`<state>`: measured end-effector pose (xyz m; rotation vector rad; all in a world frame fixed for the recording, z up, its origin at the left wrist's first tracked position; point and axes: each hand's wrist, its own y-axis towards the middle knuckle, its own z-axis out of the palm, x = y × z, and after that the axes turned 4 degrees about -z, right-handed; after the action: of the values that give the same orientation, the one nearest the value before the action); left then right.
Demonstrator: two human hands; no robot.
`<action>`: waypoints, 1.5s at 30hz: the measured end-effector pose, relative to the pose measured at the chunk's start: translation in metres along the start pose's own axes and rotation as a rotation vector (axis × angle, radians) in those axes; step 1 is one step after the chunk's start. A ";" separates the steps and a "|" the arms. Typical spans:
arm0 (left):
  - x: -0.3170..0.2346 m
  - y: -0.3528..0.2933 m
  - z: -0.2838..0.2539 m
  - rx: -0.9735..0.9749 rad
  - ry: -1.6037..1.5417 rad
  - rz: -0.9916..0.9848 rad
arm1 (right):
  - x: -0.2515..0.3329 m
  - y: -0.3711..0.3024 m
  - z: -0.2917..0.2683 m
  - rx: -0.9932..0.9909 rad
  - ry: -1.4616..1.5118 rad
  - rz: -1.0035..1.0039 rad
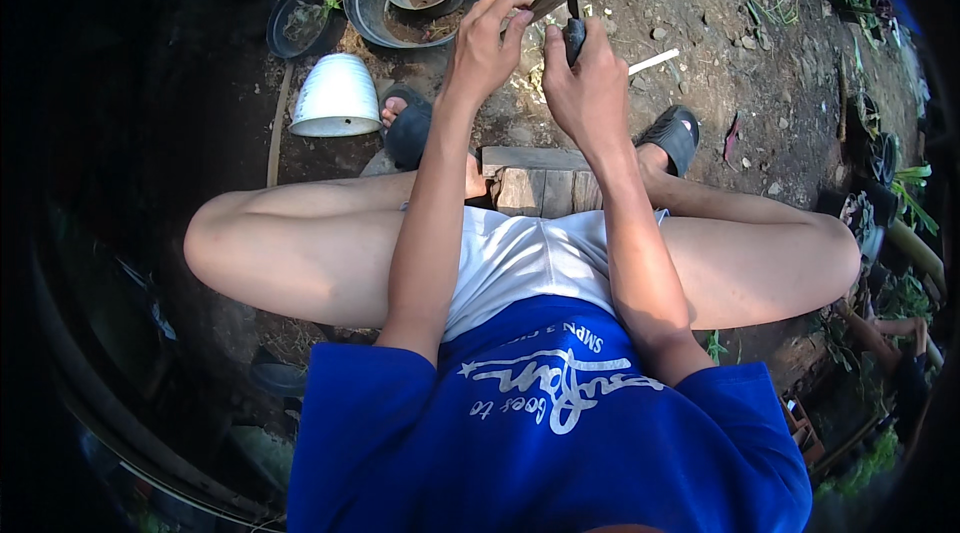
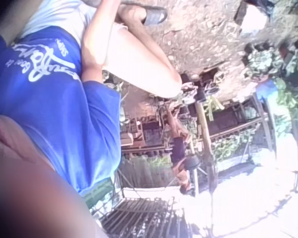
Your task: The person sits on the ground and uses a knife to shave and split a piece of bamboo. They repeatedly scrape the surface to thin the material and then split it into smaller strips, placing the finished pieces on the ground.
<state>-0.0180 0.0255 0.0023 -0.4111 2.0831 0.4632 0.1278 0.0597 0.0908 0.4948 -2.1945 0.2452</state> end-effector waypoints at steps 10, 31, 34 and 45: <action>-0.010 0.002 0.010 0.070 -0.068 -0.113 | -0.007 0.008 0.003 0.033 -0.017 -0.019; -0.006 0.013 0.013 0.127 -0.178 -0.013 | -0.023 -0.001 0.019 -0.150 0.068 -0.087; -0.002 0.014 0.016 0.135 -0.136 -0.050 | -0.023 0.006 0.027 -0.118 0.020 -0.098; 0.006 0.014 0.010 0.072 -0.132 0.076 | -0.021 0.000 0.022 -0.175 0.137 -0.177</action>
<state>-0.0203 0.0421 -0.0053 -0.2524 1.9864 0.4464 0.1235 0.0580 0.0604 0.5540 -2.0033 -0.0082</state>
